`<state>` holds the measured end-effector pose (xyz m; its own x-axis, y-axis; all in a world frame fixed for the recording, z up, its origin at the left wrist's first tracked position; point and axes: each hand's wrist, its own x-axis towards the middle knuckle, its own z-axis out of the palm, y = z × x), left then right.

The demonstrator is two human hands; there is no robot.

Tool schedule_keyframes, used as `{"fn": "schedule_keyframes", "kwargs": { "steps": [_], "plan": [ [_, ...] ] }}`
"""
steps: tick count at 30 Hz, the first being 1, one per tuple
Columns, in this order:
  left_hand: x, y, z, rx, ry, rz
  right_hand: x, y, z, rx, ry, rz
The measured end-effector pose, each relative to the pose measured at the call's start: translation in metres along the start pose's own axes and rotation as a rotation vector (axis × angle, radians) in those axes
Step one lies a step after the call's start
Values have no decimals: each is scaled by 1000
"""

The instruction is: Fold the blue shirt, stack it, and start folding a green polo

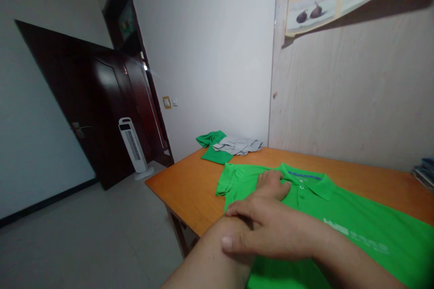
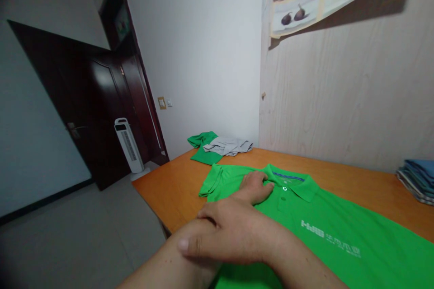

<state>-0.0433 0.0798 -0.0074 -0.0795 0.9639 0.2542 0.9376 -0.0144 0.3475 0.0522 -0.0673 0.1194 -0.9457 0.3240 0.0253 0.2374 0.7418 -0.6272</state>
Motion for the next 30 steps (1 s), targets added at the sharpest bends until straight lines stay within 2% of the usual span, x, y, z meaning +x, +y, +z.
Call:
{"fn": "schedule_keyframes", "kwargs": {
  "steps": [3, 6, 10, 12, 16, 21, 24, 27, 30],
  "plan": [
    [1, -1, 0, 3, -1, 1, -5, -12, 10, -79, 60, 89],
    [1, -2, 1, -7, 5, 3, -2, -13, 17, -158, 113, 78],
    [1, -2, 2, -4, 12, 21, 7, 4, 14, -163, 121, -23],
    [1, -1, 2, 2, 17, 21, 12, 16, 12, -103, 102, -79],
    [0, 0, 3, 12, -3, -1, 17, 30, 8, 10, 154, -110],
    [1, -1, 4, -2, 13, 18, 1, 4, 9, -41, 84, -3],
    [2, -2, 4, 4, -8, 18, -4, -13, 15, -108, 116, 94],
    [2, -2, 4, 2, 0, 19, 0, -10, 19, -152, 169, 89],
    [1, -1, 5, -9, 12, 26, 8, 9, 15, -110, 149, 7]
  ]
}}
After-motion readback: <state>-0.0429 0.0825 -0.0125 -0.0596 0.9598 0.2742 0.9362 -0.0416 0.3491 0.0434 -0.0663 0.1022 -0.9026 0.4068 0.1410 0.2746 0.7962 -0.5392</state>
